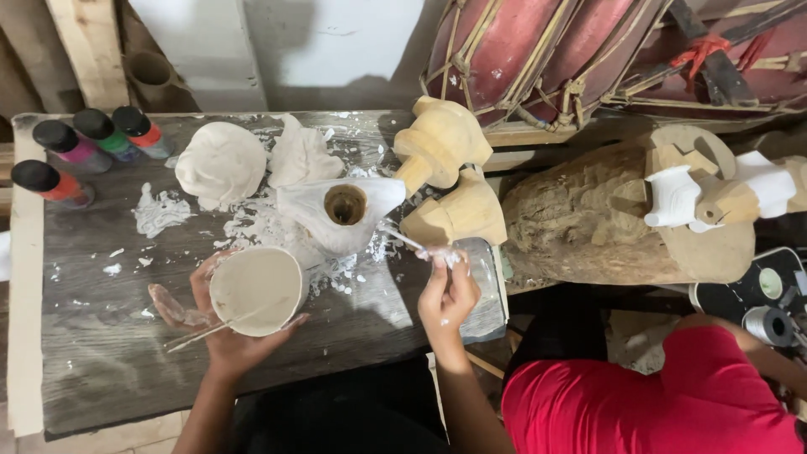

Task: Applying and smoothing plaster into a mold using a stick and fingers

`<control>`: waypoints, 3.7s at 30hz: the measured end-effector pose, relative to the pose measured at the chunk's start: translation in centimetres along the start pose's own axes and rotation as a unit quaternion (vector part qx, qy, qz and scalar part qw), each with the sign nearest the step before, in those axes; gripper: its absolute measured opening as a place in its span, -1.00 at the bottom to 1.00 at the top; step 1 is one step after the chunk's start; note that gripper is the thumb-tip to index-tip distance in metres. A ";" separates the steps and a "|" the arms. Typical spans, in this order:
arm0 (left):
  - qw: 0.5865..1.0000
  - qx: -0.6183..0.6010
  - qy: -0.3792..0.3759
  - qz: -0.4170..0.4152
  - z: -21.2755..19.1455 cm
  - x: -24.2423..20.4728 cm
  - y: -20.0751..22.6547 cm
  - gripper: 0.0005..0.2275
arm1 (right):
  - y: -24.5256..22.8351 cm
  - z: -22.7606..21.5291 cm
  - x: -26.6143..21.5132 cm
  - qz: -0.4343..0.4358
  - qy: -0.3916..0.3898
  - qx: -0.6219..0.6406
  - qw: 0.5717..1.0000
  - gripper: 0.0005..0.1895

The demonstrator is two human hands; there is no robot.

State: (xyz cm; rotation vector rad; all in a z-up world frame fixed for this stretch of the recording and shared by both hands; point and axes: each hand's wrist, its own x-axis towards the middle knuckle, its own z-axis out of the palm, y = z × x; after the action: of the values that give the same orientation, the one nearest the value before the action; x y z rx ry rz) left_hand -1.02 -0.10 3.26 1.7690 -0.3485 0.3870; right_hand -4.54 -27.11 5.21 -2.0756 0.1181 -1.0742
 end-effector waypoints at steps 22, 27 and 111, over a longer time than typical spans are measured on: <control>1.000 0.008 -0.008 -0.011 -0.3 -0.3 0.4 -0.03 | -1.4 -0.1 0.1 -0.020 0.020 0.081 0.996 -0.80; 1.000 0.018 -0.005 -0.023 -0.3 -0.5 0.1 0.00 | 0.3 0.7 -0.2 -0.049 0.008 0.082 0.995 -0.83; 0.992 0.106 0.065 0.032 -1.7 -0.8 -0.7 -0.09 | -3.9 4.6 -2.3 -0.384 -0.090 0.047 0.918 -0.80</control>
State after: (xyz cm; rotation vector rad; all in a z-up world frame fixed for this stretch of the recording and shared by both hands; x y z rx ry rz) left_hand -1.60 1.74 2.70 1.9316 -0.2796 0.6012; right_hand -3.66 -20.70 4.78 -2.1552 -0.8924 -1.2773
